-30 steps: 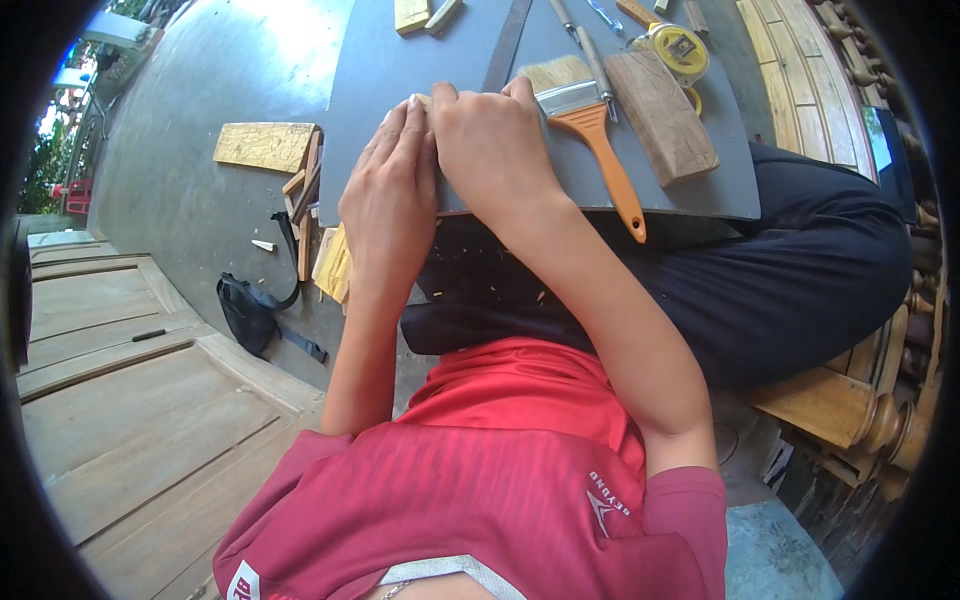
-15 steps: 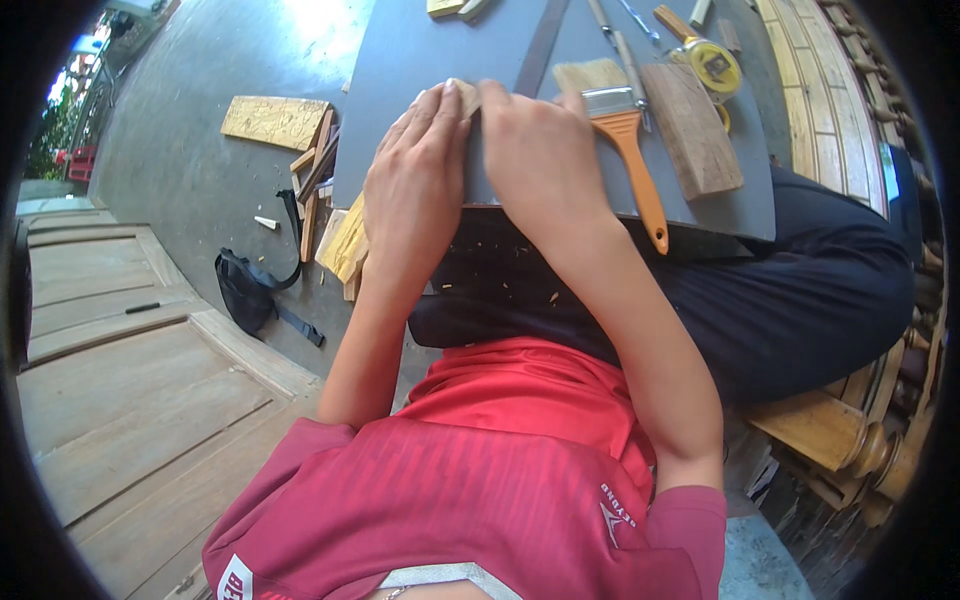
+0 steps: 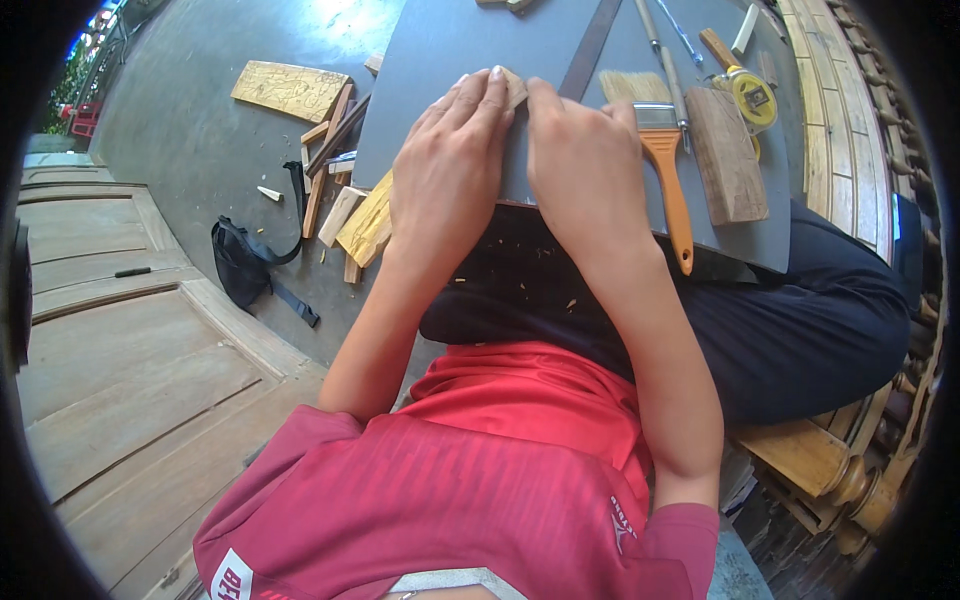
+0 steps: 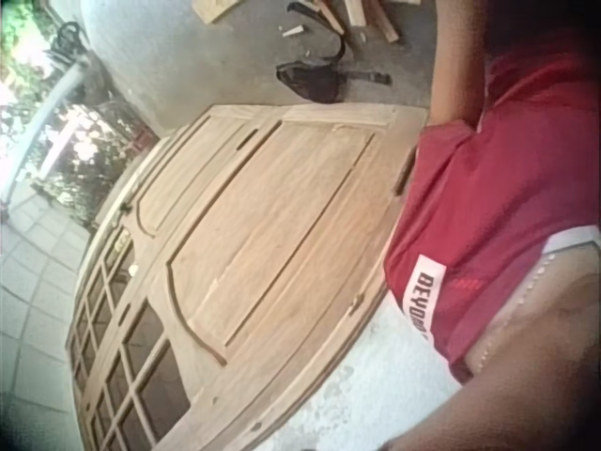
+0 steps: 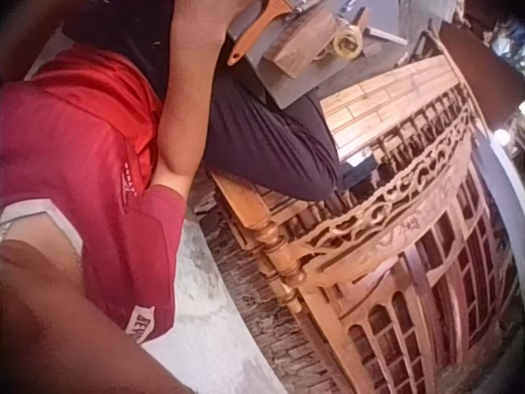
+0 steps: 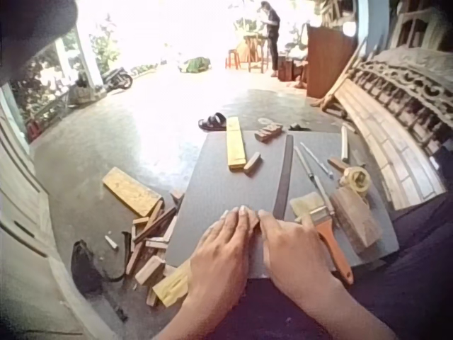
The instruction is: Sand and clean a small wooden component for furniture.
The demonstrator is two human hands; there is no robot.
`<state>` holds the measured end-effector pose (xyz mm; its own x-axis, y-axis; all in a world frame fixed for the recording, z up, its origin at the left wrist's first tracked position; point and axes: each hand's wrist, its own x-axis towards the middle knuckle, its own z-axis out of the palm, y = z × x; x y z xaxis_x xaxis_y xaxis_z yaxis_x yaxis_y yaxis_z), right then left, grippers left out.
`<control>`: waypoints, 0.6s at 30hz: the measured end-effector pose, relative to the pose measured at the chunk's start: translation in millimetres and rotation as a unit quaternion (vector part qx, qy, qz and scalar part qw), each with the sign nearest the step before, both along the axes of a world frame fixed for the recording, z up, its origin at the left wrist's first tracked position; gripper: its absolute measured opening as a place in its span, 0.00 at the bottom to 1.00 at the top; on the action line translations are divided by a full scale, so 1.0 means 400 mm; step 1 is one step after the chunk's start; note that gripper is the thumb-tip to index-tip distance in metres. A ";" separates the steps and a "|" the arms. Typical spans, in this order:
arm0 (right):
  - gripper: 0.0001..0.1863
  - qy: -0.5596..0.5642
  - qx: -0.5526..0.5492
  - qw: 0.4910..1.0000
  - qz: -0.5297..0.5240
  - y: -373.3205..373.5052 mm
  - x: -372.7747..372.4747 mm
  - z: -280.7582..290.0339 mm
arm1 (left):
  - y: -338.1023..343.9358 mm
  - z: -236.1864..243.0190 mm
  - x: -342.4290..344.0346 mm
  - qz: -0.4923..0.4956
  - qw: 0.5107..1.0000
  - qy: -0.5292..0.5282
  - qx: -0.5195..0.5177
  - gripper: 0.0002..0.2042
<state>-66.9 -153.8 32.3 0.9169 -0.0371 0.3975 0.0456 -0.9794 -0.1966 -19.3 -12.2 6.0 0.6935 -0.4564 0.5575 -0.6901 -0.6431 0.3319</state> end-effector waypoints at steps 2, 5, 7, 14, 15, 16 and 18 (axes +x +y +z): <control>0.16 -0.009 -0.014 1.000 0.003 -0.009 0.032 -0.003 | -0.003 -0.002 0.004 -0.003 1.000 0.002 -0.001 0.18; 0.16 0.000 -0.025 1.000 -0.003 0.002 0.041 -0.011 | 0.009 -0.003 0.012 -0.010 1.000 -0.002 0.006 0.18; 0.14 -0.024 0.001 1.000 -0.016 0.020 -0.004 -0.011 | 0.018 -0.003 0.016 -0.016 1.000 -0.006 0.011 0.18; 0.18 -0.027 -0.016 0.999 -0.008 0.023 0.040 -0.022 | 0.032 0.003 0.008 -0.021 0.999 0.012 0.026 0.19; 0.17 -0.028 -0.029 0.999 -0.008 0.028 0.042 -0.021 | 0.036 0.004 0.008 -0.017 0.999 0.018 0.028 0.19; 0.17 -0.028 -0.042 0.999 -0.006 0.034 0.038 -0.021 | 0.041 0.005 0.007 -0.016 0.999 0.018 0.026 0.19; 0.16 -0.028 -0.034 0.999 -0.011 0.053 -0.004 -0.016 | 0.047 0.007 0.009 -0.021 0.999 0.019 0.033 0.19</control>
<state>-68.7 -132.5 25.8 0.8924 -0.0277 0.4505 0.0333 -0.9914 -0.1268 -15.7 6.6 8.6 0.6927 -0.5213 0.4984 -0.7051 -0.6348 0.3161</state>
